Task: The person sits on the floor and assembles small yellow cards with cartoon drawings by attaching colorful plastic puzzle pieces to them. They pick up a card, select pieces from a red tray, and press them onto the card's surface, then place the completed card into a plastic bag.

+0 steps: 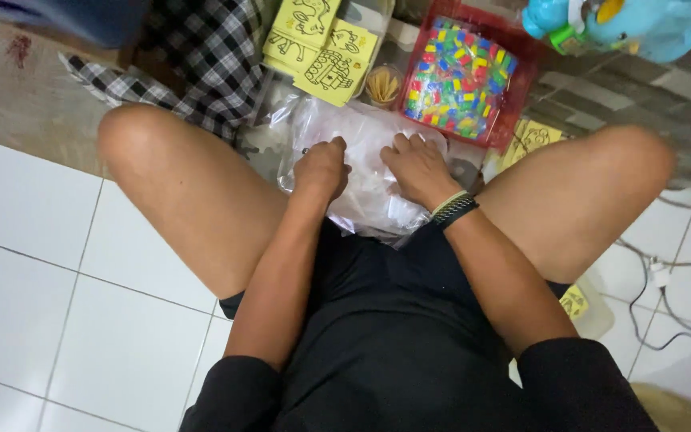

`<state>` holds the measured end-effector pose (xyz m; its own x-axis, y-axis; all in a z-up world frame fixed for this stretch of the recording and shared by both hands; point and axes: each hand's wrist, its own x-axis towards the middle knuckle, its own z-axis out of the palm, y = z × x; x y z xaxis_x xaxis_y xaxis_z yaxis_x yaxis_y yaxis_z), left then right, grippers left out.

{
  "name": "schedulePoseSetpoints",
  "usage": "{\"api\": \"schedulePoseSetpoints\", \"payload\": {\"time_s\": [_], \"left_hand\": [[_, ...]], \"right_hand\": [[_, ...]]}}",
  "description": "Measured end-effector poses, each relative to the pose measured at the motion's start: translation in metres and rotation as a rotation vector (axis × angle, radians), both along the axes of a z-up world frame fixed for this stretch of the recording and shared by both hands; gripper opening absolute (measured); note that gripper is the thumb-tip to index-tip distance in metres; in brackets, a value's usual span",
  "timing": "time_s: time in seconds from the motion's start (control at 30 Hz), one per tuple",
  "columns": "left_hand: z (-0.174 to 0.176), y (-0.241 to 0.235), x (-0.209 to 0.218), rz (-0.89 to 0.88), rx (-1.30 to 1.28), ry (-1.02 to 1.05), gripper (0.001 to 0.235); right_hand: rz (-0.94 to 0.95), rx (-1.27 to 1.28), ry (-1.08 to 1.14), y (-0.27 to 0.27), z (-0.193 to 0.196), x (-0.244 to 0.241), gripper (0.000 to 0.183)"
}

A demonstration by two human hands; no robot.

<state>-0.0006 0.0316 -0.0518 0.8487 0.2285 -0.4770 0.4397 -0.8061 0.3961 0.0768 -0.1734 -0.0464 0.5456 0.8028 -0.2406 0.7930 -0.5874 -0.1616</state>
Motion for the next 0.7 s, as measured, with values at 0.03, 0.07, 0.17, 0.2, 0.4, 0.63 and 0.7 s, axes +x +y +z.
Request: {"api": "schedulePoseSetpoints", "payload": {"time_s": [0.03, 0.07, 0.17, 0.2, 0.4, 0.63, 0.7], "left_hand": [[-0.006, 0.002, 0.006, -0.032, 0.018, -0.006, 0.041], [0.005, 0.001, 0.006, -0.023, 0.017, -0.019, 0.041], [0.024, -0.002, 0.002, -0.005, -0.069, 0.015, 0.036], [0.022, -0.001, 0.002, 0.006, -0.078, 0.03, 0.036], [0.036, 0.005, 0.003, 0.081, -0.101, -0.01, 0.041], [0.105, -0.003, -0.012, 0.348, -0.376, -0.306, 0.053], [0.101, -0.005, -0.014, 0.349, -0.558, -0.355, 0.059]], "right_hand": [[0.02, -0.011, -0.012, -0.001, 0.001, 0.004, 0.047], [0.03, -0.013, -0.025, -0.002, 0.0, 0.006, 0.047], [0.033, -0.013, -0.047, -0.006, -0.002, 0.008, 0.025], [-0.005, 0.024, -0.009, -0.005, -0.003, 0.01, 0.016], [-0.23, 0.183, 0.252, -0.008, 0.02, 0.023, 0.016], [-0.539, 0.679, 0.719, -0.009, 0.091, 0.019, 0.02], [-0.628, 0.765, 0.906, -0.012, 0.089, 0.021, 0.014]]}}
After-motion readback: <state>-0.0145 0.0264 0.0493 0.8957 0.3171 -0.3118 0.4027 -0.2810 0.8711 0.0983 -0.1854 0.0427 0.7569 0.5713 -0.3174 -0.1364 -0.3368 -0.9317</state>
